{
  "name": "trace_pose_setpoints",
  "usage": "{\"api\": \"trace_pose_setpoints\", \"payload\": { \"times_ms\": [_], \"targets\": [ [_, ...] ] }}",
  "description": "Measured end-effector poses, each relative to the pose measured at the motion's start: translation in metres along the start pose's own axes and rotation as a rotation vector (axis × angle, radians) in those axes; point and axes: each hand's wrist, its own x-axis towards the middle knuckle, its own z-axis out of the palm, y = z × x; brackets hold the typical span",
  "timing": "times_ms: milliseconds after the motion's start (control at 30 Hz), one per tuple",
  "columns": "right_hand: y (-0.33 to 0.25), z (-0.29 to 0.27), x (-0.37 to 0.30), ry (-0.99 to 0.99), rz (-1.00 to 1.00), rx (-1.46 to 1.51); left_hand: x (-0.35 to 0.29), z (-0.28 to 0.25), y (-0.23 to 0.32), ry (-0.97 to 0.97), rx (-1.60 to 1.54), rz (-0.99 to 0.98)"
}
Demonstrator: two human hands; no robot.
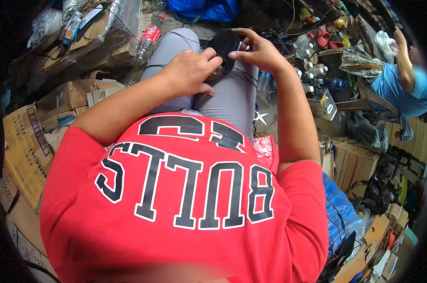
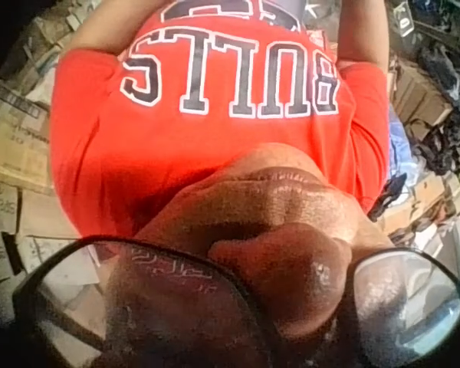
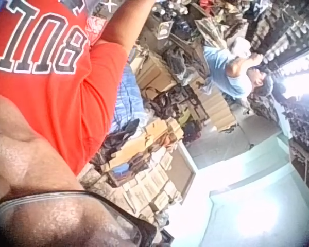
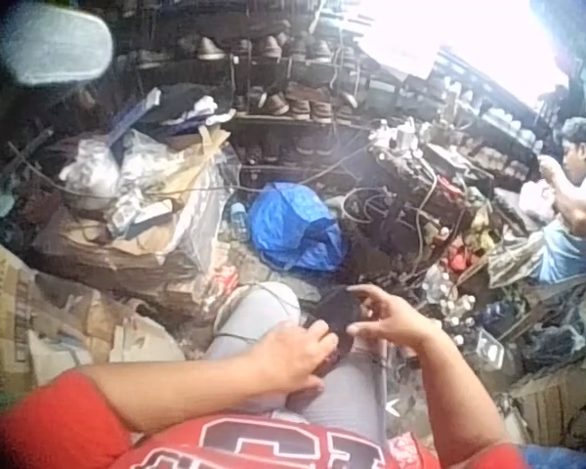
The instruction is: Manually stitching the upper portion of a shoe using a needle and thread.
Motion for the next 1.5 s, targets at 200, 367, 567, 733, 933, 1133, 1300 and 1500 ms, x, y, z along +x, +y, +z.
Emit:
{"api": "trace_pose_setpoints", "payload": {
  "times_ms": [200,367,567,733,933,1133,1300,1500],
  "targets": [
    [-0.010,0.007,-0.001,0.069,0.138,-0.410,0.003,0.012,-0.021,-0.078,0.036,0.060],
    [-0.019,0.016,-0.021,0.254,0.205,-0.487,0.007,0.011,-0.017,-0.141,-0.170,0.006],
    [0.012,0.041,-0.013,0.480,0.041,-0.329,0.010,0.003,-0.021,-0.275,-0.108,0.011],
    [-0.019,0.041,-0.031,0.534,-0.139,-0.405,0.039,0.004,-0.048,0.042,-0.351,0.002],
    [-0.028,0.047,-0.041,0.097,0.156,-0.327,0.084,0.044,-0.058,-0.090,-0.593,0.002],
    [-0.030,0.036,-0.056,0.015,0.100,-0.380,0.088,0.048,-0.059,-0.201,-0.612,-0.056],
    [-0.037,0.027,-0.084,0.169,0.073,0.160,0.088,0.040,-0.072,-0.228,-0.602,-0.006],
    [-0.032,0.032,-0.074,0.260,-0.034,-0.281,0.096,0.019,-0.080,-0.495,-0.797,0.064]
  ]
}}
